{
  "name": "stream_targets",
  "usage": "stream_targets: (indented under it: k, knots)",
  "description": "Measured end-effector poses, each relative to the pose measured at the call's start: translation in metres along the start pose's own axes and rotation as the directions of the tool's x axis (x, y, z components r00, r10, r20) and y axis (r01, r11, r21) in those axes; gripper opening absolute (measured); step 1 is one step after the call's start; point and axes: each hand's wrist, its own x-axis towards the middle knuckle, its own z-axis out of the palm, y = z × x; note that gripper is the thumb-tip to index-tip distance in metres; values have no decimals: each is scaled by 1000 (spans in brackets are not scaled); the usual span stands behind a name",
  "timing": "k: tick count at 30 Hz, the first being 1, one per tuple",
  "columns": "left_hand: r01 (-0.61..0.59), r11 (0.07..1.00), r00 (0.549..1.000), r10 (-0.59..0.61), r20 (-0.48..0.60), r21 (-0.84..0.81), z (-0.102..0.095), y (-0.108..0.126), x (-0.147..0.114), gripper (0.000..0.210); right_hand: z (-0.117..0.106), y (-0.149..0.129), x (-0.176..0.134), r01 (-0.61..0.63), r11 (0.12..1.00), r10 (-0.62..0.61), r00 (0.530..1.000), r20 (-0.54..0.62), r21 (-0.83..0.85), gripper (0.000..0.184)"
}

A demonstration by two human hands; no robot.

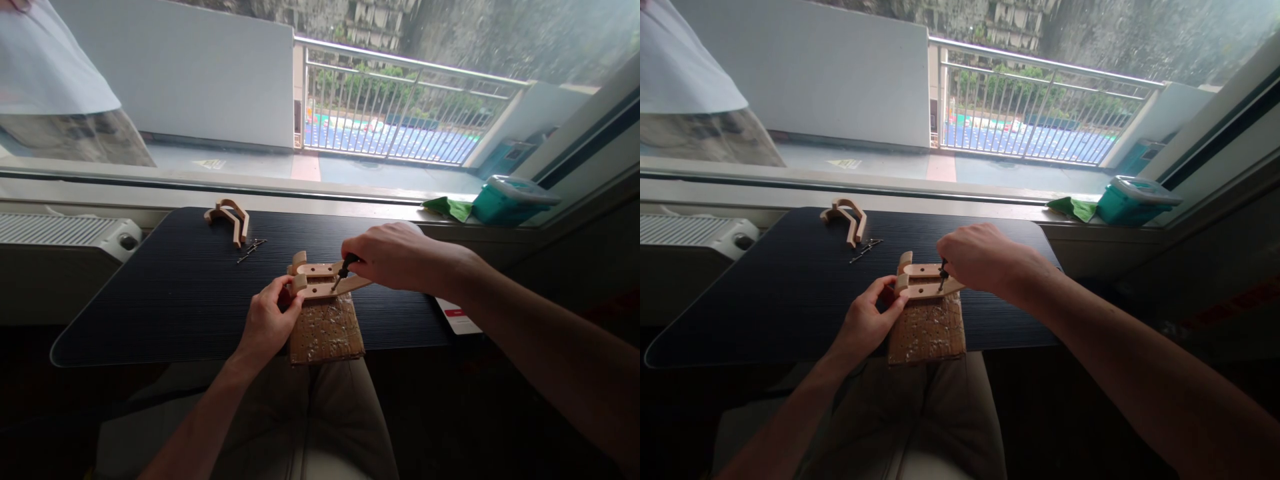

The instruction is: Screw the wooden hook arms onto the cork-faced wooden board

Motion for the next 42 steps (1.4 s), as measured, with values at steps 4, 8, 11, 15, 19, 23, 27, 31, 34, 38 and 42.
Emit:
stream_targets:
  k: [4, 8, 11, 15, 19, 23, 27, 31, 34, 38, 42]
  knots:
    - [2, 1000, 1000, -2, -3, 1, 0, 0, 0, 28, 1, -1, -2, -9, 1000, 9, 1000, -7, -19, 29]
    - [3, 1000, 1000, -3, 1, -3, 0, 0, -1, 28, 3, 1, -3, 19, 999, -17, 999, -42, 36, 29]
    - [2, 1000, 1000, -2, 1, -3, -1, 0, -1, 28, 3, 4, -3, 62, 993, -57, 997, -48, 101, 33]
    - [2, 1000, 1000, -2, -5, -1, 0, 0, -1, 27, 3, 6, 0, 64, 994, -61, 997, -38, 89, 30]
    - [-1, 1000, 1000, 1, -5, -8, 0, 0, 0, 28, 0, 3, 0, 49, 998, -48, 999, -22, 41, 28]
    - [-1, 1000, 1000, 1, -8, -10, 0, 1, 1, 27, -3, -1, -1, 14, 1000, -14, 1000, 14, 13, 30]
    - [-1, 1000, 1000, 1, -1, -10, -1, 1, 0, 28, -1, 1, -3, 6, 1000, -5, 1000, -12, 21, 31]
    - [-4, 1000, 1000, 4, 2, -9, 0, 0, 0, 28, 3, 5, -2, 74, 994, -70, 996, -49, 78, 33]
    - [-3, 1000, 1000, 3, -1, -7, 0, -1, 0, 27, 4, 5, 1, 75, 995, -73, 997, -31, 73, 30]
    - [-3, 1000, 1000, 3, 0, -10, 0, -2, 0, 27, 2, 3, 3, 64, 997, -64, 998, -11, 52, 27]
    - [-4, 1000, 1000, 4, -1, -13, 0, -1, 0, 27, -1, 0, 2, 32, 999, -33, 999, 12, 40, 27]
